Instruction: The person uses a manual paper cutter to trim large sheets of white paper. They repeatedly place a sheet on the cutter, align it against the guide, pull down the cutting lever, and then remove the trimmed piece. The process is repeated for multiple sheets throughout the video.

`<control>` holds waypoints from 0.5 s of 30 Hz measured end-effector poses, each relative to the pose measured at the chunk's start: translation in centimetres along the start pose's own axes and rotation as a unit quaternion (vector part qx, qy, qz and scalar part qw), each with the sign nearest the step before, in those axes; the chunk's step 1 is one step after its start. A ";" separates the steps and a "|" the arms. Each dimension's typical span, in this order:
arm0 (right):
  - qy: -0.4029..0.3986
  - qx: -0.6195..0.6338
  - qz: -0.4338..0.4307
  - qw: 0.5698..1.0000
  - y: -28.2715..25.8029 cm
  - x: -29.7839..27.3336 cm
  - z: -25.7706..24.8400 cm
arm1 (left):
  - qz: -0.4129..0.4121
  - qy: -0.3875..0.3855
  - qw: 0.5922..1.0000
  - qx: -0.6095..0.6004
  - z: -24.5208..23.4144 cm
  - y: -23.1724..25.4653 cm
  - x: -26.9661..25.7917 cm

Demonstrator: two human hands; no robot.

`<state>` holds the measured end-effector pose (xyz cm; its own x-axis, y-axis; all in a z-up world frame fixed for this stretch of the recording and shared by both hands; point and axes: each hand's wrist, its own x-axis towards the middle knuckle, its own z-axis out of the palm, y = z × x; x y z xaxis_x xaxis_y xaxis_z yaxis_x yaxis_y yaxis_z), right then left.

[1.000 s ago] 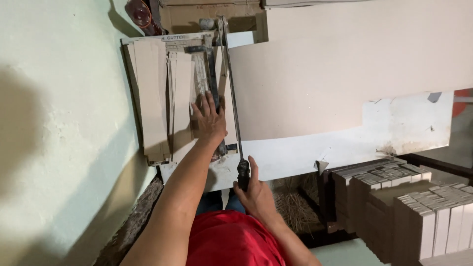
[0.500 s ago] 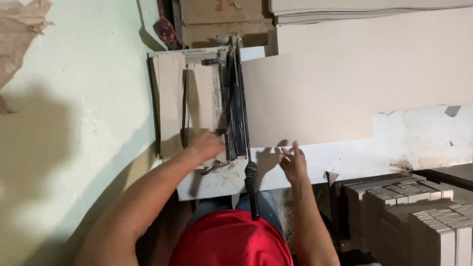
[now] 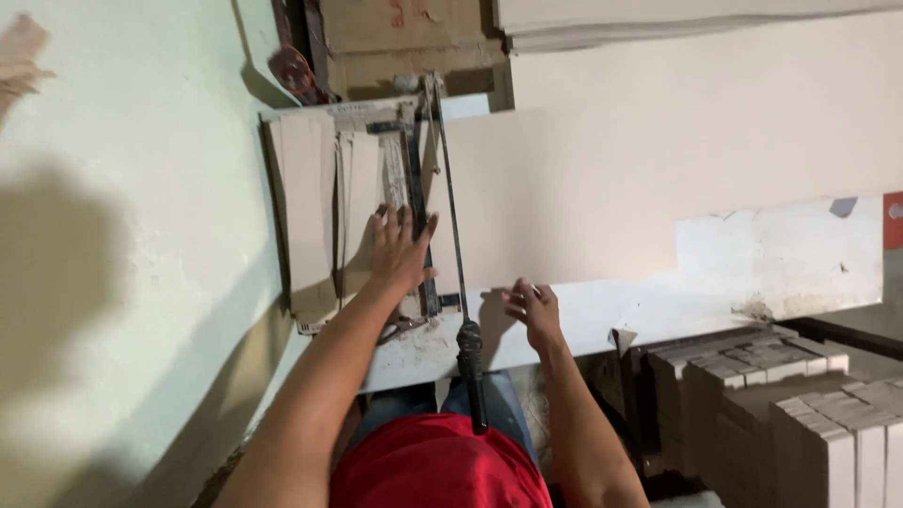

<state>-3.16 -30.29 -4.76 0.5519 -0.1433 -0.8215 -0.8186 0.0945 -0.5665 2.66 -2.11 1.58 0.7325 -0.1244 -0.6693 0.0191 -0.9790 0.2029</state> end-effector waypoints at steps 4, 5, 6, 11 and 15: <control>0.004 -0.064 0.009 0.998 -0.2 0.8 -0.4 | -0.053 -0.010 0.998 0.031 0.0 3.0 0.9; 0.005 -0.107 0.019 0.994 -0.2 0.8 -0.5 | -0.073 -0.014 0.996 0.057 0.0 3.5 0.8; 0.005 -0.108 0.025 0.994 -1.5 0.0 0.3 | -0.073 -0.020 0.996 0.057 0.2 3.3 1.5; -0.096 -0.541 -0.117 0.827 -9.5 -17.5 6.6 | -0.088 -0.041 0.994 0.058 -1.0 3.9 0.7; -0.128 -0.608 -0.146 0.770 -5.3 -19.4 8.0 | -0.097 -0.032 0.992 0.079 -1.0 3.6 1.2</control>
<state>-8.30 -20.09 13.65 0.6267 0.2311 -0.7443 -0.1111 -0.9188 -0.3788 4.24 -5.64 2.23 0.6813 0.0638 -0.7292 0.0456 -0.9980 -0.0447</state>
